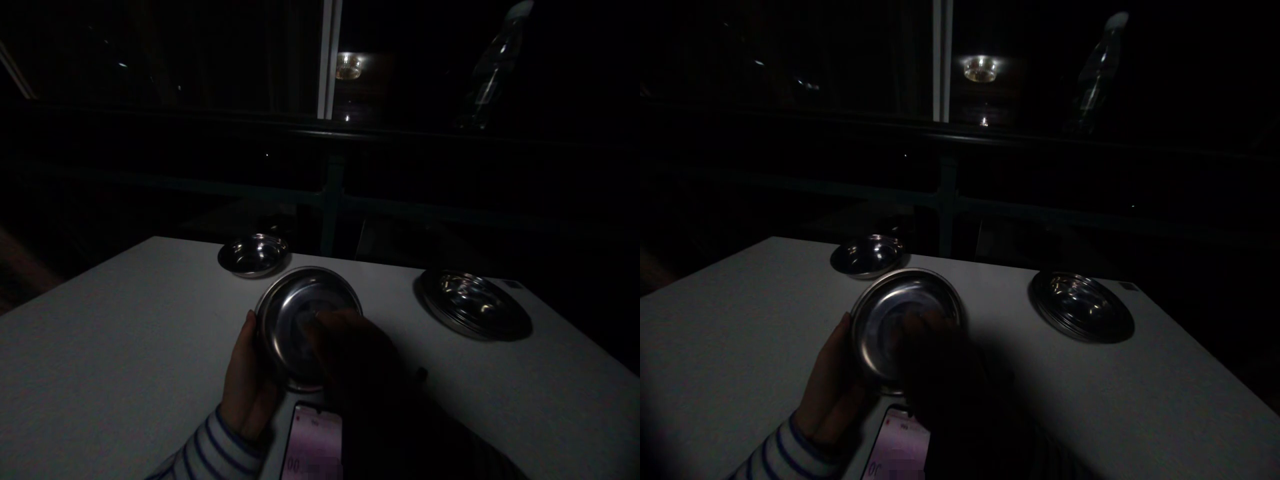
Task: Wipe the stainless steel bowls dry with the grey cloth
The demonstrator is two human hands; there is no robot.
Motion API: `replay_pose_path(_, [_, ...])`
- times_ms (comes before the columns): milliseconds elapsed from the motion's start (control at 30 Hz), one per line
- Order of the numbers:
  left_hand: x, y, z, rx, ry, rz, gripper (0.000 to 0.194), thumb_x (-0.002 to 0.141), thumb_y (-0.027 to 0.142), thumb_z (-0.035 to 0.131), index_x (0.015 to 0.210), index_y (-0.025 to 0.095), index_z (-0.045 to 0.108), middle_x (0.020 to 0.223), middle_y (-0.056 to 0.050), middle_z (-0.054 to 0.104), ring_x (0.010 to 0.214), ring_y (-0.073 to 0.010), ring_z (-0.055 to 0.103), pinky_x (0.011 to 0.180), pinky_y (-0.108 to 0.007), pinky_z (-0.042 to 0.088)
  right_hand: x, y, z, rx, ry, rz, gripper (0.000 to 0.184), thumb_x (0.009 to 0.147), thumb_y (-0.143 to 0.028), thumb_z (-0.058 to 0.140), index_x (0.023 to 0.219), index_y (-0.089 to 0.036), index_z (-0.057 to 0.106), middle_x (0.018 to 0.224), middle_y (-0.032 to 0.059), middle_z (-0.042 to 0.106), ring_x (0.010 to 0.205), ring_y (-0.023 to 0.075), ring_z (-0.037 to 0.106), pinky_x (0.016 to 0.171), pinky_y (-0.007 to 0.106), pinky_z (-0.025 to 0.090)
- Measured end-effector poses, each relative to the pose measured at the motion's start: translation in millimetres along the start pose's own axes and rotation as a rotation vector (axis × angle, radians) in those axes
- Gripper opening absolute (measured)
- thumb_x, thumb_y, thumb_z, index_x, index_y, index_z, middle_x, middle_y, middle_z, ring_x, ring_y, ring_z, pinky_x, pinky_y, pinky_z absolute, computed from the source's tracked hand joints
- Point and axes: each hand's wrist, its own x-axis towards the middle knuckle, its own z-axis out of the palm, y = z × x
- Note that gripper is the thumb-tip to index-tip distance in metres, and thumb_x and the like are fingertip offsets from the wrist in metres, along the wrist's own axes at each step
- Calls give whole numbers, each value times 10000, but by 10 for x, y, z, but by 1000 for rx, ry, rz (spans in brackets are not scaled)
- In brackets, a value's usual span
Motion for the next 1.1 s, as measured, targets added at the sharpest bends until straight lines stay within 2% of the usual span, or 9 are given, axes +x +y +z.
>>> replay_pose_path(133, [23,20,-3,-89,-39,-37,319,874,290,442,1071,126,631,861,-81,725,788,-216,679,779,-347,543,-67,-285,-54,-35,-45,21,314,897,-252,421,1176,-209,557,1134,65,609,1008,248,536,755,384,463])
replay_pose_path(233, [33,37,2,-133,-42,-13,307,866,259,456,1085,131,628,910,-76,723,825,-209,673,806,-338,532,-102,-331,-121,-33,-67,47,315,890,-223,421,1164,-199,574,1148,65,616,1028,264,541,791,415,461])
replay_pose_path(467, [29,60,2,-125,0,33,285,864,255,452,1037,128,640,894,-82,724,784,-202,672,784,-342,535,-165,-183,-92,-75,-53,133,361,876,-189,384,1206,-185,530,1122,115,620,993,275,552,786,443,445])
replay_pose_path(567, [18,44,-2,-115,0,10,285,859,256,459,1045,135,638,898,-79,723,810,-203,671,792,-339,532,-89,-117,-108,-62,-28,64,345,884,-188,359,1176,-192,543,1095,91,629,950,256,553,734,405,446])
replay_pose_path(600, [19,39,-6,-107,8,2,280,857,256,463,1036,134,639,884,-77,723,806,-205,671,790,-340,533,-47,-72,-126,-45,11,-19,326,884,-200,352,1129,-178,566,1045,95,640,889,244,558,681,382,446])
replay_pose_path(733, [47,28,-34,-75,39,-4,260,858,256,465,985,124,649,824,-74,721,741,-201,673,748,-337,546,93,134,-202,17,-155,38,185,777,-151,527,947,-156,597,866,65,630,713,182,513,573,301,403])
replay_pose_path(867, [64,18,-51,-44,71,73,257,863,256,459,960,126,658,807,-69,720,695,-185,669,712,-317,551,110,186,-191,-8,-122,29,228,745,-108,540,963,-151,592,847,54,622,715,181,499,568,290,371])
replay_pose_path(933, [56,7,-46,-33,73,41,277,864,272,457,970,117,660,807,-80,721,706,-197,672,724,-333,551,122,187,-175,13,-131,67,260,742,-106,572,998,-155,586,884,48,622,742,185,502,570,288,366])
replay_pose_path(1100, [45,3,-25,-36,99,47,305,879,285,431,1005,122,656,810,-76,725,691,-193,673,720,-337,554,149,203,-159,31,-153,64,109,790,-78,524,809,-164,588,748,33,594,666,162,485,533,271,331])
